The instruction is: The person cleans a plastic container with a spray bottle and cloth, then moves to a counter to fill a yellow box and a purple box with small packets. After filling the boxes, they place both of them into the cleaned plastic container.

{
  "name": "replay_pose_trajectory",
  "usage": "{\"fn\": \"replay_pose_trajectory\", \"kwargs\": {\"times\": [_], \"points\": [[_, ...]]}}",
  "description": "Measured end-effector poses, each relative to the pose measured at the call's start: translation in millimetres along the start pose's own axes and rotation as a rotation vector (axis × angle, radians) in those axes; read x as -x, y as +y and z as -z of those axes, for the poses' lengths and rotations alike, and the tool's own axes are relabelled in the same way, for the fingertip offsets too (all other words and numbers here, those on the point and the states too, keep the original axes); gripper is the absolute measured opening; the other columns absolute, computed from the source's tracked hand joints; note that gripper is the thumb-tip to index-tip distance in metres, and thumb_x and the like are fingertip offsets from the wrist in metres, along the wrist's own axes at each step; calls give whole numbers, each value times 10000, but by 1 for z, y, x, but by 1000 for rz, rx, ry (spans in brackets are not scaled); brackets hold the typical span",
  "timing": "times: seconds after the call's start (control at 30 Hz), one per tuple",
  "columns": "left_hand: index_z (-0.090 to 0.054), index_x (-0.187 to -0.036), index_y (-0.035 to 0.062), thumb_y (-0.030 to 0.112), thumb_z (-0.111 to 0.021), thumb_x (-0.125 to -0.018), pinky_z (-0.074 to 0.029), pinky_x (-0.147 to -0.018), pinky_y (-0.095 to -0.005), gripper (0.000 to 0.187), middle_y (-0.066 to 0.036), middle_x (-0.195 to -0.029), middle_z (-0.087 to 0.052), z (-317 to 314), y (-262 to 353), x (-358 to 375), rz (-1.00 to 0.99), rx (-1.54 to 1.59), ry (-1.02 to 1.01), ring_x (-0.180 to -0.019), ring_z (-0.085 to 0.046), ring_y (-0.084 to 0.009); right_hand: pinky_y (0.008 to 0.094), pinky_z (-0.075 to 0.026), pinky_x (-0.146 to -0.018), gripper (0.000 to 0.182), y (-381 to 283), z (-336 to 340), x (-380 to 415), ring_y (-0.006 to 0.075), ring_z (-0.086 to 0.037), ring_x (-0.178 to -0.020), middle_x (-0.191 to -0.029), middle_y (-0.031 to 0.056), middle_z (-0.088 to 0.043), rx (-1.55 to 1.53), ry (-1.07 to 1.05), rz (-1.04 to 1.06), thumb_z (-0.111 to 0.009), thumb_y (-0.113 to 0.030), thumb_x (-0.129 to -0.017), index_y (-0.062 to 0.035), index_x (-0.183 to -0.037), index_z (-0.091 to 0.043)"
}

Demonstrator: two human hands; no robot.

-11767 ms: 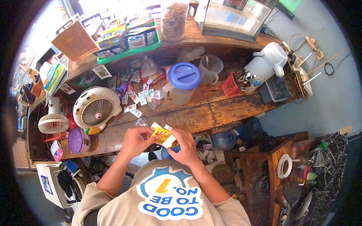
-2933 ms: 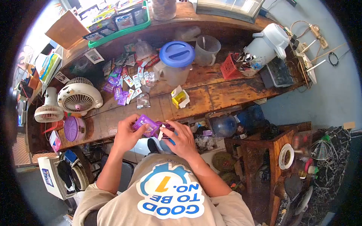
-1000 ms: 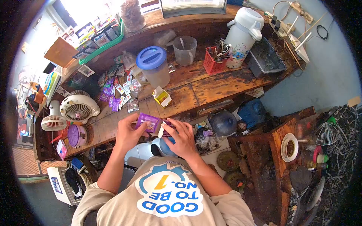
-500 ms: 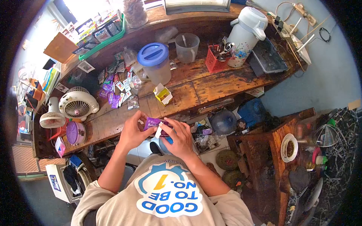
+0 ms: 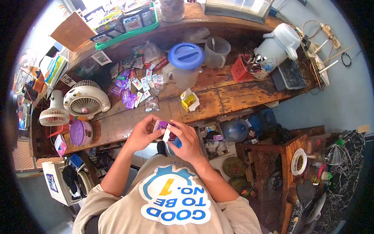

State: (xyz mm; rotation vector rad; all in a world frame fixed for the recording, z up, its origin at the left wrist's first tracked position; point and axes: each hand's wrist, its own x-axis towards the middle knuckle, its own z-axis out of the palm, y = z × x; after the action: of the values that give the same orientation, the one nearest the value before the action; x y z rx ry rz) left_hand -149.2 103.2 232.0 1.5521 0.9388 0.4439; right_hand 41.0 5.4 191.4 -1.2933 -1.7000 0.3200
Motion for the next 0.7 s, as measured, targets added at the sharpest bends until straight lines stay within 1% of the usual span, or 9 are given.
{"fn": "replay_pose_trajectory", "kwargs": {"times": [0.2, 0.27, 0.3, 0.33, 0.4, 0.43, 0.53, 0.57, 0.7], "points": [[-597, -1144, 24, 138, -724, -950, -549, -807, -295, 258, -31, -1003, -682, 57, -30, -8, -15, 272, -45, -915, -658, -105, 449, -477, -995, 693, -10, -47, -32, 363, -624, -1210, -1348, 183, -622, -12, -27, -38, -874, -104, -734, -96, -1331, -523], [-639, -1123, 42, 211, -768, -920, -497, -696, -250, 294, 0, -887, -681, 77, -57, -18, -120, 245, 127, -761, -604, -46, 439, -489, -968, 666, -15, -65, -42, 348, -642, -1164, -1325, 156, -632, -49, 28, -107, -856, -99, -739, -102, -1330, -549], [-643, -1110, 28, 212, -754, -923, -526, -840, -330, 285, -69, -1028, -698, 96, -53, -18, -31, -23, 151, -926, -672, -156, 439, -499, -960, 658, -16, -71, -45, 353, -647, -1152, -1309, 175, -638, -34, 20, -115, -860, -112, -754, -83, -1331, -545], [-643, -1110, 28, 212, -754, -923, -526, -840, -330, 285, -69, -1028, -698, 107, -64, -23, -29, -17, 152, -926, -672, -156, 439, -499, -960, 658, -18, -78, -48, 353, -647, -1152, -1309, 175, -638, -31, 15, -116, -860, -112, -754, -83, -1331, -545], [-633, -1155, 18, 232, -777, -889, -527, -869, -389, 370, -147, -1052, -706, 121, -97, -39, -139, -411, 485, -965, -688, -280, 437, -496, -966, 668, -20, -89, -51, 363, -644, -1151, -1309, 181, -637, -11, 5, -162, -866, -120, -748, -82, -1332, -544], [-622, -1230, 20, 232, -799, -854, -496, -947, -463, 467, -202, -1196, -667, 130, -108, -43, -70, -470, 494, -1119, -631, -386, 441, -494, -973, 663, -20, -94, -51, 371, -642, -1150, -1308, 185, -636, -10, -10, -186, -866, -129, -755, -79, -1330, -540], [-584, -1329, 46, 284, -800, -850, -456, -997, -505, 577, -185, -1311, -608, 149, -145, -61, -305, -749, 636, -1227, -562, -369, 429, -476, -1020, 680, -25, -104, -53, 356, -626, -1200, -1324, 184, -634, 22, -26, -264, -888, -146, -754, -68, -1331, -535], [-594, -1360, 73, 284, -777, -867, -436, -1019, -496, 566, -162, -1377, -574, 153, -155, -65, -243, -776, 591, -1294, -512, -359, 429, -476, -1020, 680, -27, -107, -54, 356, -626, -1200, -1324, 184, -634, 31, -20, -275, -888, -146, -754, -68, -1331, -535], [-627, -1339, 102, 284, -740, -899, -457, -983, -470, 489, -126, -1357, -594, 161, -175, -73, -260, -915, 505, -1252, -547, -334, 445, -492, -974, 641, -35, -116, -57, 373, -636, -1158, -1293, 189, -642, 41, 16, -326, -864, -150, -769, -79, -1321, -546]]}}
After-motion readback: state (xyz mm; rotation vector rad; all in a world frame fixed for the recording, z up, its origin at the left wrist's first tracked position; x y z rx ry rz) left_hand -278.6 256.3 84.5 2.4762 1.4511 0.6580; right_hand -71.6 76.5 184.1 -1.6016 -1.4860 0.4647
